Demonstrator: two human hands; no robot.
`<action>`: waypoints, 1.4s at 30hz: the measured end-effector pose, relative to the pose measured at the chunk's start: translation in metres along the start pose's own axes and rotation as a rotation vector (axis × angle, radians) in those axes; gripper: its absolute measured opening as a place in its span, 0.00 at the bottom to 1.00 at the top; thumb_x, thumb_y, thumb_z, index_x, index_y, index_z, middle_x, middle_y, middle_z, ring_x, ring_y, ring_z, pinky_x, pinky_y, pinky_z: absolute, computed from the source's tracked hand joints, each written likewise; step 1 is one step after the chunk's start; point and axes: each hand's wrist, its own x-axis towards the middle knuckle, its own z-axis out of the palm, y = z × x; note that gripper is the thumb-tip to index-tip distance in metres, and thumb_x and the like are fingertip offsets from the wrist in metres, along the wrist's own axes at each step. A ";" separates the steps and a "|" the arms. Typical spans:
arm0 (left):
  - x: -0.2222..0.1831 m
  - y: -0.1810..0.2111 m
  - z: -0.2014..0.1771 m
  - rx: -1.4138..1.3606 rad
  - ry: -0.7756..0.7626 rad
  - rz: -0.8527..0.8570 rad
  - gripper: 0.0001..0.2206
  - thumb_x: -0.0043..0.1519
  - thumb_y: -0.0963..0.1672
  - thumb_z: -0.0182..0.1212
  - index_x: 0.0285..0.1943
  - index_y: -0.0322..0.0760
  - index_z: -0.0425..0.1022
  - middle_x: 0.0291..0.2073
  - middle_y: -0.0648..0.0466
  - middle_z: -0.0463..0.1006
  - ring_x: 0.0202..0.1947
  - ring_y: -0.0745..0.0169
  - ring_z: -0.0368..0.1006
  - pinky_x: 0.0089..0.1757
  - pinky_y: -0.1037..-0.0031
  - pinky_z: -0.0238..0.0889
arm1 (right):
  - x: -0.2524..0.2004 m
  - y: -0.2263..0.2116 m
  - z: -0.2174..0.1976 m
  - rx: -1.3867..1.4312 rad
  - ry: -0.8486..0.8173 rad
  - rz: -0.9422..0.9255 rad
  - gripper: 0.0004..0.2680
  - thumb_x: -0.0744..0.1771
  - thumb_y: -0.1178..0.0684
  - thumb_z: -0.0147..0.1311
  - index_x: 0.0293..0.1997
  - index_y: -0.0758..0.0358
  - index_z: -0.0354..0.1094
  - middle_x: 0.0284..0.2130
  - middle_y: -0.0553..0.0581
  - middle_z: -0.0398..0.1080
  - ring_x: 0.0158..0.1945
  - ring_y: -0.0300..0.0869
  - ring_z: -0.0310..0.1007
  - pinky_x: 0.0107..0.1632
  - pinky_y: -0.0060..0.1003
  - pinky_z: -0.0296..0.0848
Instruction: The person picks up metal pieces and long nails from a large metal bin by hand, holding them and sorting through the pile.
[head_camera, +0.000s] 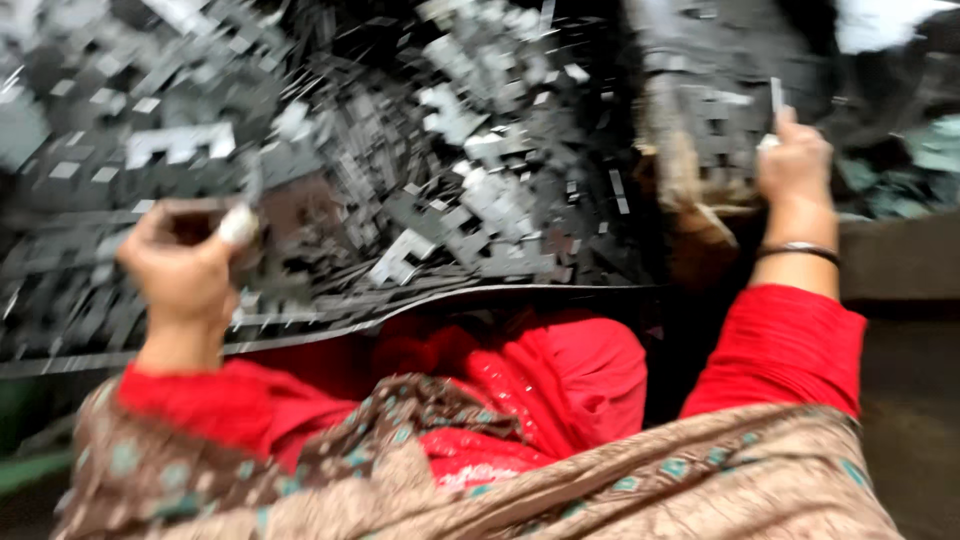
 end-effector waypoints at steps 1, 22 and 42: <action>0.005 -0.008 -0.004 -0.253 0.108 -0.060 0.08 0.62 0.36 0.72 0.46 0.32 0.79 0.40 0.51 0.81 0.39 0.60 0.78 0.46 0.69 0.74 | 0.003 -0.016 -0.012 -0.060 0.003 0.040 0.13 0.66 0.60 0.46 0.54 0.73 0.71 0.39 0.76 0.73 0.45 0.68 0.73 0.50 0.60 0.72; -0.027 -0.101 0.051 1.256 -0.774 0.233 0.04 0.54 0.40 0.63 0.34 0.34 0.82 0.34 0.41 0.82 0.38 0.40 0.80 0.40 0.56 0.74 | -0.015 -0.530 -0.034 0.368 -0.675 -0.818 0.26 0.55 0.65 0.57 0.60 0.59 0.72 0.49 0.63 0.70 0.69 0.57 0.56 0.70 0.66 0.43; -0.037 -0.067 0.094 -1.004 -0.047 -0.704 0.07 0.72 0.45 0.57 0.48 0.36 0.74 0.37 0.54 0.79 0.38 0.60 0.75 0.41 0.61 0.72 | -0.042 -0.442 -0.100 2.095 -0.503 0.406 0.18 0.67 0.70 0.53 0.65 0.71 0.66 0.54 0.63 0.75 0.54 0.49 0.78 0.44 0.31 0.76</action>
